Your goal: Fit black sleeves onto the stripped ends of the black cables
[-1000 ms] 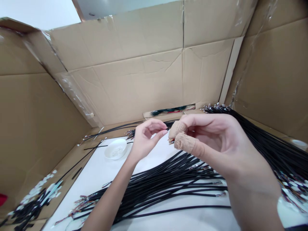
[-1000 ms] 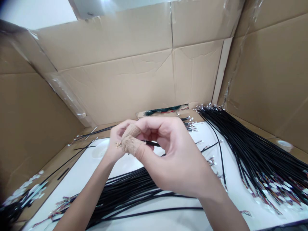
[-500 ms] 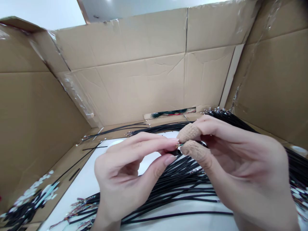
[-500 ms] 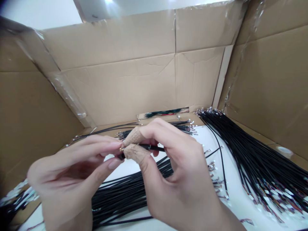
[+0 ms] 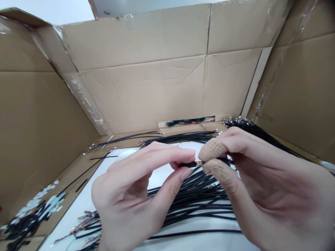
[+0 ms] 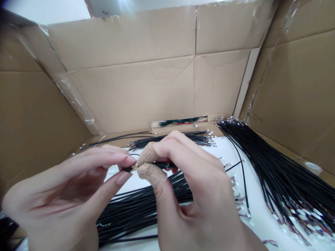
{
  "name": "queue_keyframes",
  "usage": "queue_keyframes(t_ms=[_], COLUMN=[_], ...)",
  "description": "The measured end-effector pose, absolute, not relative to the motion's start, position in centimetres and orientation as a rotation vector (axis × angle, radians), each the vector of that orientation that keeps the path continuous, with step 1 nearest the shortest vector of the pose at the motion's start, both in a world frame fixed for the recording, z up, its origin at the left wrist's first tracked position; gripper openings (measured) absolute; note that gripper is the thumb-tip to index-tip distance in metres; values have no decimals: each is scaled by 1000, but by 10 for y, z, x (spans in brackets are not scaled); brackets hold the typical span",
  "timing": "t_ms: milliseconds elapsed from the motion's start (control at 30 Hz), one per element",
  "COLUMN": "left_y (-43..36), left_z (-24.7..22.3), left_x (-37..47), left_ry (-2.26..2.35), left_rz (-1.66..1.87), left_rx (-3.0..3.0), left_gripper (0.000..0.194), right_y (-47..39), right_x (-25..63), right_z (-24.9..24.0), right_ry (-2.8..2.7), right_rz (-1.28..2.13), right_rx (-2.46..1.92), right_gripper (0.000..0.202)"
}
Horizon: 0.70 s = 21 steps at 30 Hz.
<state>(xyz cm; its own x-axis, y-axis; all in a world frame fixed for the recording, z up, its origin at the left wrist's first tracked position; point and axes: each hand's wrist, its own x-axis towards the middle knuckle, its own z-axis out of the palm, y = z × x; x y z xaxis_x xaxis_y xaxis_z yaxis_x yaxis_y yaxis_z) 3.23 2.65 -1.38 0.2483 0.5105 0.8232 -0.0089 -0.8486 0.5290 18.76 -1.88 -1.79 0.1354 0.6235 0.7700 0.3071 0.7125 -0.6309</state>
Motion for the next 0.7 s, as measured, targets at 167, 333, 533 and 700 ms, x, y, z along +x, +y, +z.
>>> queue_keyframes(t_ms=[167,333,533,700], left_y=[26,25,23,26], left_z=[-13,-14,-14,-12], left_x=[33,32,31,29], left_ry=[473,470,434,420], left_rz=[1652,1641,1609,1601], left_rx=[2107,2099,2114,2122], left_gripper=[44,45,42,45], right_y=[-19,-20,-18,-19], right_x=[189,193,192,193], right_z=[-18,-18,-19,-18], right_ry=[-1483,-1512,-1526,-1530], right_rz=[274,267,318,362], right_rx=[-832,-856,-885,-891], right_gripper=[22,22,19,20])
